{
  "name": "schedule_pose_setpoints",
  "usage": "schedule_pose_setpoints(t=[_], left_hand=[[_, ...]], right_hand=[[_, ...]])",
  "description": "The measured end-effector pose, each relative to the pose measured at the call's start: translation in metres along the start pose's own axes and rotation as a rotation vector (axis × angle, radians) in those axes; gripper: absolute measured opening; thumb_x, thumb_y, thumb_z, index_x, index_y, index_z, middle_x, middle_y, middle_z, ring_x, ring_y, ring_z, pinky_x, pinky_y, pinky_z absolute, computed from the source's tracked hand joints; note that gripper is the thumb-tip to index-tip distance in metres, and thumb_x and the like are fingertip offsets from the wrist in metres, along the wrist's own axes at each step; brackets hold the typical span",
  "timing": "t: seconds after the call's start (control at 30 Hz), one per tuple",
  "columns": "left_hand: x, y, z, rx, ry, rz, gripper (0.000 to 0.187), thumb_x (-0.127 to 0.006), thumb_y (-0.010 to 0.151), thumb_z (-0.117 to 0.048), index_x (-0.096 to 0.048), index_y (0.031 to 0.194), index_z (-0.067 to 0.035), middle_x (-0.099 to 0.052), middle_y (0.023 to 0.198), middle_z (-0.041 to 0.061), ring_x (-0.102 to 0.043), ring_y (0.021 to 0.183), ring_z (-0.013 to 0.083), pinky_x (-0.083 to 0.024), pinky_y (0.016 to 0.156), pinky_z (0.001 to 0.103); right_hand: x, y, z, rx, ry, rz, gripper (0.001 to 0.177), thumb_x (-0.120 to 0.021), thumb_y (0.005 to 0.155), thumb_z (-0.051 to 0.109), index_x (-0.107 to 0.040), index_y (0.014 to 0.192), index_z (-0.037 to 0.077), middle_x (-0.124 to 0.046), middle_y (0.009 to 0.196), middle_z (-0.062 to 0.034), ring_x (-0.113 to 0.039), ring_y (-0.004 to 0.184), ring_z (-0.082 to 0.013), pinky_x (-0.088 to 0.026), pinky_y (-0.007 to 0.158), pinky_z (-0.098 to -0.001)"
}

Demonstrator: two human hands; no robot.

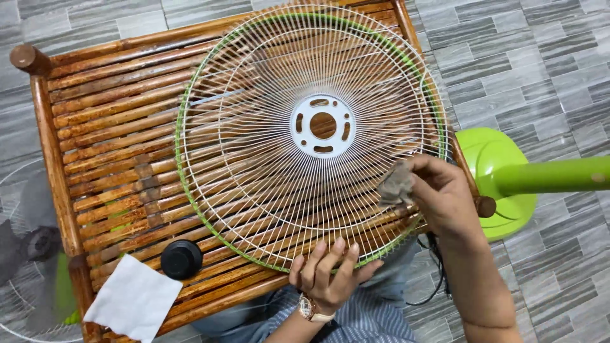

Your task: Cleaning a circular fan grill using a cloth on a low bamboo table.

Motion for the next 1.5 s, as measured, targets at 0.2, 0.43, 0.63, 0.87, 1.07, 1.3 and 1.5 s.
schedule_pose_setpoints(t=[0.2, 0.43, 0.63, 0.87, 1.07, 1.3, 1.5], left_hand=[[0.006, 0.023, -0.027, 0.080, -0.028, 0.219, 0.045, -0.070, 0.085, -0.065, -0.071, 0.107, -0.026, -0.062, 0.117, -0.008, -0.048, 0.115, 0.0166, -0.027, 0.105, 0.044], [0.027, 0.057, -0.013, 0.222, -0.314, 0.267, 0.032, -0.065, 0.083, -0.057, -0.071, 0.096, -0.028, -0.067, 0.110, -0.012, -0.047, 0.118, 0.0166, -0.024, 0.107, 0.048], [0.036, 0.118, -0.003, 0.293, -0.448, 0.389, 0.046, -0.062, 0.083, -0.056, -0.073, 0.101, -0.015, -0.070, 0.102, -0.003, -0.051, 0.116, 0.0231, -0.030, 0.108, 0.048], [0.030, 0.137, 0.013, 0.524, -0.918, 0.575, 0.012, -0.080, 0.071, -0.015, -0.073, 0.080, -0.011, -0.070, 0.090, -0.001, -0.056, 0.111, 0.0239, -0.047, 0.099, 0.043], [0.027, 0.128, 0.037, 0.699, -1.167, 0.513, 0.017, -0.081, 0.075, -0.021, -0.074, 0.085, -0.009, -0.070, 0.087, 0.005, -0.059, 0.102, 0.0230, -0.051, 0.092, 0.041], [0.022, 0.121, 0.064, 0.952, -1.707, 0.406, 0.023, -0.073, 0.084, 0.000, -0.065, 0.106, -0.001, -0.066, 0.107, 0.018, -0.066, 0.087, 0.0217, -0.062, 0.076, 0.031], [0.017, 0.118, 0.069, 0.964, -1.739, 0.424, 0.014, -0.070, 0.081, 0.004, -0.062, 0.091, -0.002, -0.059, 0.083, 0.005, -0.049, 0.062, 0.0101, -0.045, 0.053, 0.021]], right_hand=[[0.019, -0.011, -0.007, -0.023, 0.207, -0.024, 0.016, -0.066, 0.095, 0.003, -0.061, 0.110, 0.001, -0.068, 0.103, -0.0085, -0.065, 0.087, -0.0127, -0.053, 0.077, -0.0238], [0.001, -0.035, 0.001, 0.077, 0.115, 0.101, 0.024, -0.069, 0.090, 0.002, -0.066, 0.113, -0.002, -0.071, 0.103, -0.0126, -0.071, 0.082, -0.0149, -0.060, 0.073, -0.0234], [-0.022, -0.043, 0.004, -0.001, -0.094, 0.142, 0.024, -0.072, 0.079, -0.006, -0.072, 0.103, -0.002, -0.073, 0.101, -0.0128, -0.071, 0.083, -0.0166, -0.060, 0.076, -0.0265], [-0.034, -0.040, 0.023, 0.118, -0.058, 0.281, 0.038, -0.085, 0.072, 0.006, -0.072, 0.107, 0.000, -0.070, 0.106, -0.0136, -0.068, 0.090, -0.0187, -0.059, 0.082, -0.0312], [-0.030, -0.037, 0.037, 0.197, -0.330, 0.167, 0.035, -0.075, 0.064, -0.005, -0.076, 0.099, 0.002, -0.069, 0.102, -0.0095, -0.064, 0.089, -0.0158, -0.053, 0.075, -0.0256], [-0.020, -0.033, 0.046, 0.399, -0.411, -0.031, 0.026, -0.075, 0.066, -0.004, -0.074, 0.091, 0.004, -0.070, 0.086, -0.0066, -0.063, 0.086, -0.0177, -0.053, 0.084, -0.0303], [-0.030, -0.023, 0.042, 0.424, -0.195, 0.042, 0.020, -0.071, 0.083, -0.002, -0.070, 0.102, 0.005, -0.075, 0.103, -0.0125, -0.076, 0.098, -0.0223, -0.068, 0.088, -0.0291]])
Point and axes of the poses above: each hand's wrist, its own y-axis towards the middle knuckle, its own x-axis out of the back of the hand, z = x × y, the point moved 4 cm from there along y, towards the middle knuckle
